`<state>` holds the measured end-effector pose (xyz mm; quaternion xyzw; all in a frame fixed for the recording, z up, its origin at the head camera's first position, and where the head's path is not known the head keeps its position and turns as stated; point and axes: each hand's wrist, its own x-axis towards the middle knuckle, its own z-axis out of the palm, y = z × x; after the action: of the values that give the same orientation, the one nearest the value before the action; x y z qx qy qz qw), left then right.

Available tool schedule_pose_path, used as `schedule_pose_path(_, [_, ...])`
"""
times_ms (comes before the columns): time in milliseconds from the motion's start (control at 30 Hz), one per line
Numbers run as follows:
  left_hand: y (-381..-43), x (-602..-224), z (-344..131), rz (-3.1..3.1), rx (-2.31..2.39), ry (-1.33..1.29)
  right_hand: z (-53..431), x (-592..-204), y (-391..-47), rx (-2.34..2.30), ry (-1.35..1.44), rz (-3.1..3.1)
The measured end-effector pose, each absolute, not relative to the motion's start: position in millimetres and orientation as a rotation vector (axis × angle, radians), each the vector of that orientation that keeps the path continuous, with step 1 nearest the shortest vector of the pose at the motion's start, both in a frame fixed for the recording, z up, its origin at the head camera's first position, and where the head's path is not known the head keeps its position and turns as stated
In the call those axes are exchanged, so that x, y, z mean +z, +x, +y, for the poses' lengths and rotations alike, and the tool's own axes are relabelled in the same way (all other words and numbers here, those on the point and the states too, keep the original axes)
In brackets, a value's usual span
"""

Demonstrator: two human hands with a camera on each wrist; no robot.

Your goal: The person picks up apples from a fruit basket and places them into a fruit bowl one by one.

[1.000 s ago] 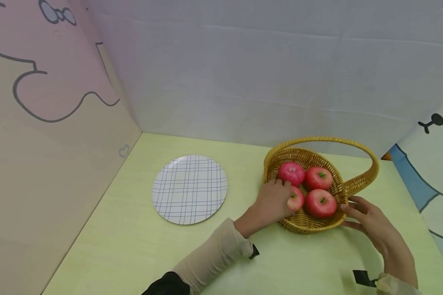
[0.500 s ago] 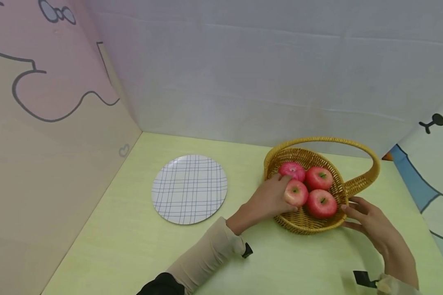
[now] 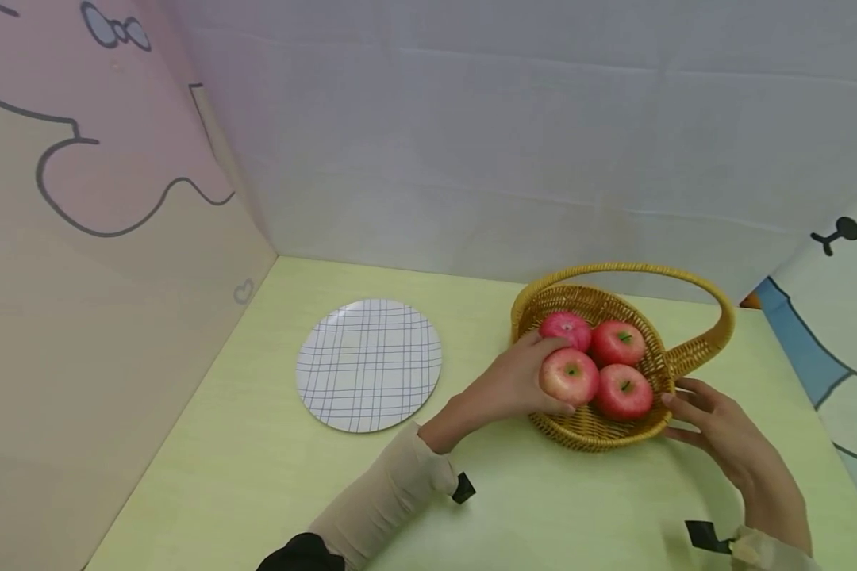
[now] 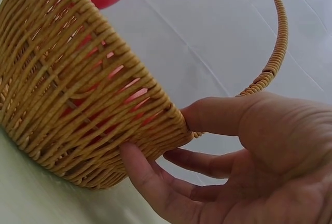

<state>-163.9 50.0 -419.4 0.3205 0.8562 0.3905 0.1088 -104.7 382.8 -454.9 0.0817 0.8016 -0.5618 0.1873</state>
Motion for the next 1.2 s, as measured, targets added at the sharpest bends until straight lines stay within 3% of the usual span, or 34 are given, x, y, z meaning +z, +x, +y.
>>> schedule_pose_path(1200, [-154.6,-402.1,-50.8,2.229,1.733,0.606,385.9,-458.9,-106.3,-1.733,0.234,2.144])
